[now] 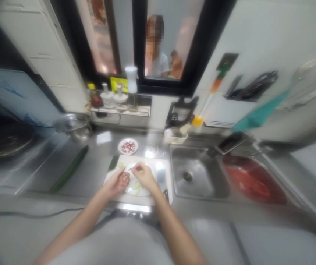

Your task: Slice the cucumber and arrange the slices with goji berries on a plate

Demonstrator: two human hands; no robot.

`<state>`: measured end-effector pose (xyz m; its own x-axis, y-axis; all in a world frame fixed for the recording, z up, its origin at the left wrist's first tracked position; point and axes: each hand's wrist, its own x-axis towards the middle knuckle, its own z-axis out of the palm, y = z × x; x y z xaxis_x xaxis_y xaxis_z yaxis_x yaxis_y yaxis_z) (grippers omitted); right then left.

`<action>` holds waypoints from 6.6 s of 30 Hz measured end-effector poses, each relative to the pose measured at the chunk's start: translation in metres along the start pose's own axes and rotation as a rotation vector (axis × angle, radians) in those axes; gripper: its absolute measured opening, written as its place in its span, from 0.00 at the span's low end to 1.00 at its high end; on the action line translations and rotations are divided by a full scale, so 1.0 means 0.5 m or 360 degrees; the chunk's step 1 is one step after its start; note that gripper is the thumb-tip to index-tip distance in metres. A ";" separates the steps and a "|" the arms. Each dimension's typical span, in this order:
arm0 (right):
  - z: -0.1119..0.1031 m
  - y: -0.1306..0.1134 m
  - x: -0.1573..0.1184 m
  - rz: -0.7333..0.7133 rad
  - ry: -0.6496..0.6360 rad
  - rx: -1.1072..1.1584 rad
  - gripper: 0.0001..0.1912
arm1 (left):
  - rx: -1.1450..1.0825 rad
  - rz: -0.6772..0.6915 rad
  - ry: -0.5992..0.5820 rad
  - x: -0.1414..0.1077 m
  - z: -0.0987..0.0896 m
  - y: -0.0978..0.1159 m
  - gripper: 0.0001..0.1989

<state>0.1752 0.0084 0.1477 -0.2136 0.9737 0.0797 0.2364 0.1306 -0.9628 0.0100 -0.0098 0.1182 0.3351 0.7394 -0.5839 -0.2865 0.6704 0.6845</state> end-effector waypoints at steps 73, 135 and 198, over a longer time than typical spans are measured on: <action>0.088 0.135 0.003 0.0464 -0.0374 -0.1455 0.13 | 0.2384 0.1061 0.0559 0.119 -0.097 -0.041 0.12; 0.099 0.137 -0.014 0.0335 -0.0442 -0.1541 0.17 | 0.2195 0.1055 0.0625 0.129 -0.091 -0.045 0.08; -0.009 -0.022 0.012 -0.0211 0.0130 -0.0561 0.14 | 0.1050 0.1095 0.0093 0.002 0.002 0.134 0.16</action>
<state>0.1753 0.0138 0.1602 -0.1916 0.9537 0.2317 0.5263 0.2991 -0.7960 -0.0078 0.0358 0.1640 0.2313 0.9724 0.0296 0.1658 -0.0694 0.9837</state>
